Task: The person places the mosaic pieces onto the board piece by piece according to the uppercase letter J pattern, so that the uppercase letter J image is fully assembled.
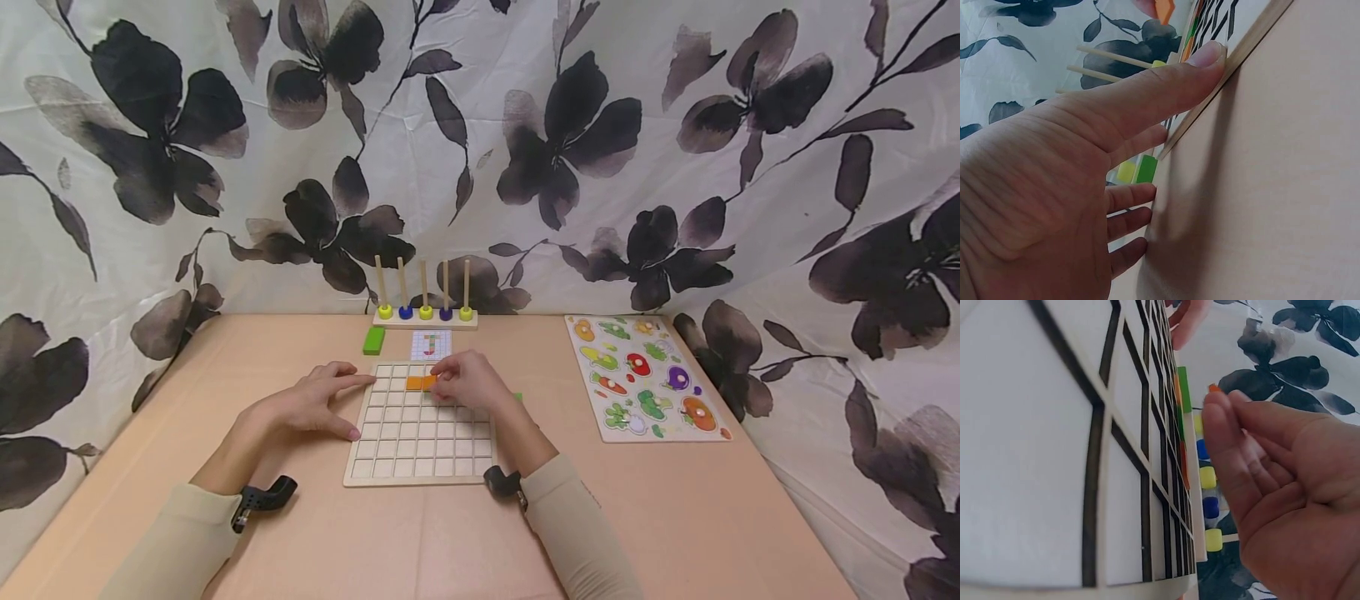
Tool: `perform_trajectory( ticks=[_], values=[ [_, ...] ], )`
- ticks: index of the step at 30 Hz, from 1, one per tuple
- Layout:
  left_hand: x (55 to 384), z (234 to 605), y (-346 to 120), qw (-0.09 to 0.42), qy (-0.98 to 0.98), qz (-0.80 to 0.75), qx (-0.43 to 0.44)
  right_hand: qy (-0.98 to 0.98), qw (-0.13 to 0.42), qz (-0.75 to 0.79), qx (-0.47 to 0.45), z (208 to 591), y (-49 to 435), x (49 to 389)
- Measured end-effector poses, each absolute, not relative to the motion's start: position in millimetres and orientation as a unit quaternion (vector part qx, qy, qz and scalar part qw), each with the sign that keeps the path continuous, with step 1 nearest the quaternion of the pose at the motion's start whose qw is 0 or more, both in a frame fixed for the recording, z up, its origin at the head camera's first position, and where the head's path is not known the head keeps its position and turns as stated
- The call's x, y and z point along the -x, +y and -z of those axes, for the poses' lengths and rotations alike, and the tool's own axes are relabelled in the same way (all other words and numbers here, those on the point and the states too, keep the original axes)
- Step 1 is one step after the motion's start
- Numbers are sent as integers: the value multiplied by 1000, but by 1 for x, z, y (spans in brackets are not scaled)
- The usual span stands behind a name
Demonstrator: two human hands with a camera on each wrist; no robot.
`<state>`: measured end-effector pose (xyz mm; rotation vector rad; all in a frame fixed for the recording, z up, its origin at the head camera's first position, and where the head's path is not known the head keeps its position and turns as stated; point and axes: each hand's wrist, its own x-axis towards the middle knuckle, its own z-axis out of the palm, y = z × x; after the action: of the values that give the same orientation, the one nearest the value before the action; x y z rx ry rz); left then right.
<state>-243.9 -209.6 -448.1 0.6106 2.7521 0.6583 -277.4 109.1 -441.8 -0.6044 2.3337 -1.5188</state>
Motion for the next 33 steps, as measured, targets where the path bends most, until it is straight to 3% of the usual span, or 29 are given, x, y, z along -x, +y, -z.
perform_trajectory(
  ticks=[5, 13, 33],
  values=[
    [244, 448, -210, 120, 943, -227, -210, 818, 154, 512, 215, 448, 111, 280],
    [244, 449, -209, 121, 944, -228, -208, 865, 121, 409, 263, 454, 111, 282],
    [243, 446, -210, 121, 944, -228, -208, 880, 116, 373, 271, 451, 107, 278]
  ],
)
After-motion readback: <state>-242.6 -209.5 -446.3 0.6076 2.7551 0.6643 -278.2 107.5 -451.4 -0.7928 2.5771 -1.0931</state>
